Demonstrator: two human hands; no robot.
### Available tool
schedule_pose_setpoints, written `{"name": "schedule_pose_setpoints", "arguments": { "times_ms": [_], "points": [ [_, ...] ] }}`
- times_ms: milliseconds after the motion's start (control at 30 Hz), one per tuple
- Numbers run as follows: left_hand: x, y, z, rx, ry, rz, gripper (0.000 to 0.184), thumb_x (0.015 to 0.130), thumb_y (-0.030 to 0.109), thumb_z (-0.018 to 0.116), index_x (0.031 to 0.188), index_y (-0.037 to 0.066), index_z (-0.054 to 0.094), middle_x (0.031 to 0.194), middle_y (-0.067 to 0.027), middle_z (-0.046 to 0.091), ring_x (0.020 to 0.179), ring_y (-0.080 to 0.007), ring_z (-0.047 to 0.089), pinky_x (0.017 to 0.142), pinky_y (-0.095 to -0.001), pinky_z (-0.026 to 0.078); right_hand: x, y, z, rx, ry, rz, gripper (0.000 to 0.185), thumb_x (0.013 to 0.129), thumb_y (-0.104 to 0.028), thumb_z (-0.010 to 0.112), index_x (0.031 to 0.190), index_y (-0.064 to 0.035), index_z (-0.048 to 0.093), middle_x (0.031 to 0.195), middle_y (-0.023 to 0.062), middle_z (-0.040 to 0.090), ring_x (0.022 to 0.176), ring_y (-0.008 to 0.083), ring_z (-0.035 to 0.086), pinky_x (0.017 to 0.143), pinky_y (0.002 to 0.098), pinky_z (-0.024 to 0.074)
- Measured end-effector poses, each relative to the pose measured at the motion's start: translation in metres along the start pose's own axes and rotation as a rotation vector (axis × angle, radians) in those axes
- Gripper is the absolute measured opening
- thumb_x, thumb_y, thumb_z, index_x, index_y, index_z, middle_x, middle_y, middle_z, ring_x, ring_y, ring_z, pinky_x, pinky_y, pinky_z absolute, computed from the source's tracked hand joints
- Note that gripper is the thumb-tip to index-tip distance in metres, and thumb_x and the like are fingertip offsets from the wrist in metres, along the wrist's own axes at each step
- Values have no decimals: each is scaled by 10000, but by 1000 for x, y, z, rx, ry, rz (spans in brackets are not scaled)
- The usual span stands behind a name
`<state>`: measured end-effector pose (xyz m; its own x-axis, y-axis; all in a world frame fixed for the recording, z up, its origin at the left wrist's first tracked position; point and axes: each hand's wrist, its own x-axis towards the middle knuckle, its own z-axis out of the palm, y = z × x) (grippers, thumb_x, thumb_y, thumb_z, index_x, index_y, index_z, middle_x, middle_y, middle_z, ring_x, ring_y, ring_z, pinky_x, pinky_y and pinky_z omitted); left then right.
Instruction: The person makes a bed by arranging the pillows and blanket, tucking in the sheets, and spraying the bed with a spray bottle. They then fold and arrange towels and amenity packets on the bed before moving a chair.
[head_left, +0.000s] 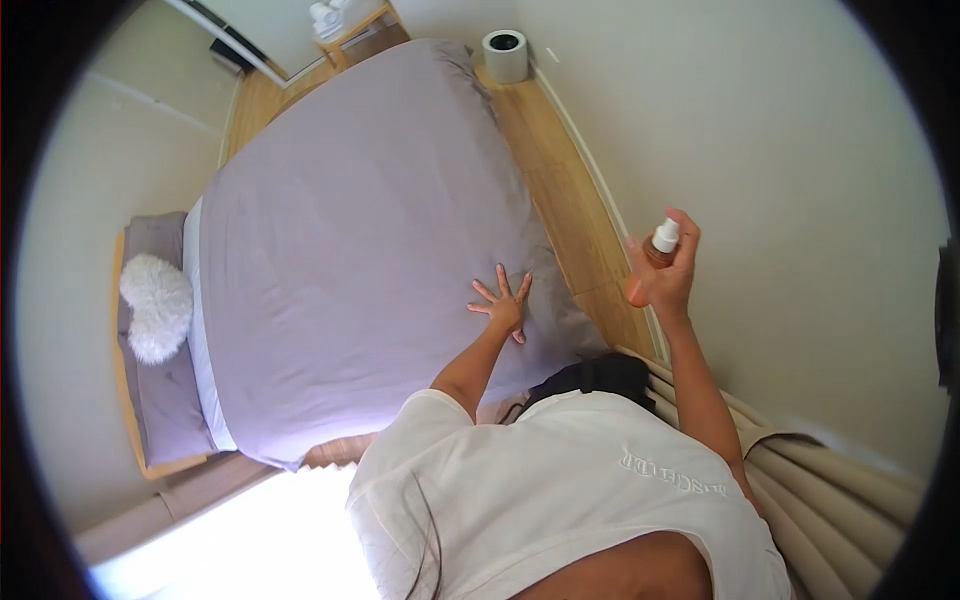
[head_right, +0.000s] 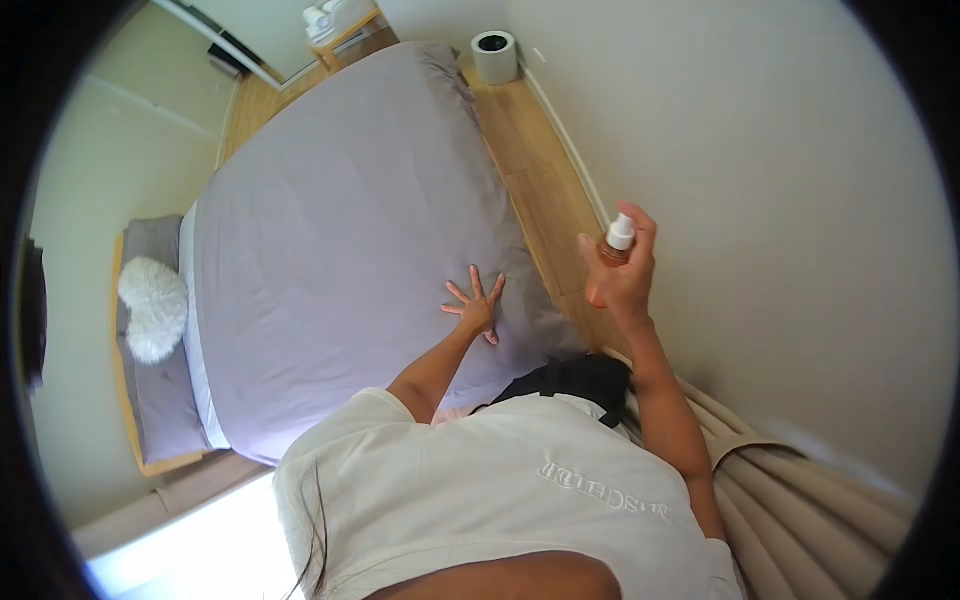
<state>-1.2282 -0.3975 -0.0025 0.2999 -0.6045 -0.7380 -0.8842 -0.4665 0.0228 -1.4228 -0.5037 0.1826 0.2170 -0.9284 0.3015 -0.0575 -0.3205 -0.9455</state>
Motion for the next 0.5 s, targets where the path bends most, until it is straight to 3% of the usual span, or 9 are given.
{"name": "schedule_pose_setpoints", "arguments": {
  "times_ms": [133,200,233,300,367,433,467,500],
  "points": [
    [3,2,1,31,25,-31,1374,448,277,893,1381,471,-98,1406,-153,-353,1197,-644,-186,798,-836,162,14,20,-29,-90,27,-104,542,734,-11,719,1186,-81,428,783,-8,461,668,58,453,642,207,413],
    [-1,6,-10,-59,-21,-23,1163,541,293,854,1410,442,96,1453,-178,-247,1201,-645,-182,797,-836,159,12,25,-44,-12,11,-15,535,742,6,702,1193,-74,426,787,-7,463,687,65,458,672,220,422],
    [9,7,-7,-71,-22,-36,1163,541,293,854,1410,442,96,1453,-178,-247,1201,-645,-182,797,-836,159,10,31,-55,-5,-4,-16,535,742,6,702,1193,-74,426,787,-7,463,687,65,458,672,220,422],
    [39,1,0,-361,147,-62,696,665,341,761,1292,363,460,1488,-199,-36,1249,-619,-92,780,-834,183,6,47,-78,-201,13,-28,540,748,15,691,1204,-74,416,805,-5,454,688,65,453,668,227,424],
    [67,-9,-26,-505,537,-66,351,759,326,661,1083,190,641,1351,-235,362,1261,-497,234,874,-690,316,10,70,-99,-213,4,11,542,765,37,663,1219,-73,388,787,3,457,670,72,471,631,224,435],
    [143,-54,-48,-838,971,-21,309,785,254,624,1033,71,643,1097,-208,581,1056,-367,509,863,-473,422,28,80,-102,-236,-17,48,545,782,59,635,1234,-73,360,770,11,461,651,80,489,594,221,447],
    [146,-62,-83,-811,1229,-109,271,788,220,614,936,-4,653,826,-184,638,823,-339,597,764,-392,453,41,81,-98,-188,2,99,545,785,60,628,1237,-74,354,748,12,459,634,84,489,581,226,445],
    [175,-86,-104,-911,1326,-229,228,790,201,611,859,-10,665,783,-200,632,744,-348,600,696,-413,466,58,85,-91,-140,19,148,545,788,61,620,1240,-75,348,727,13,458,617,89,489,568,231,443]
  ]
}}
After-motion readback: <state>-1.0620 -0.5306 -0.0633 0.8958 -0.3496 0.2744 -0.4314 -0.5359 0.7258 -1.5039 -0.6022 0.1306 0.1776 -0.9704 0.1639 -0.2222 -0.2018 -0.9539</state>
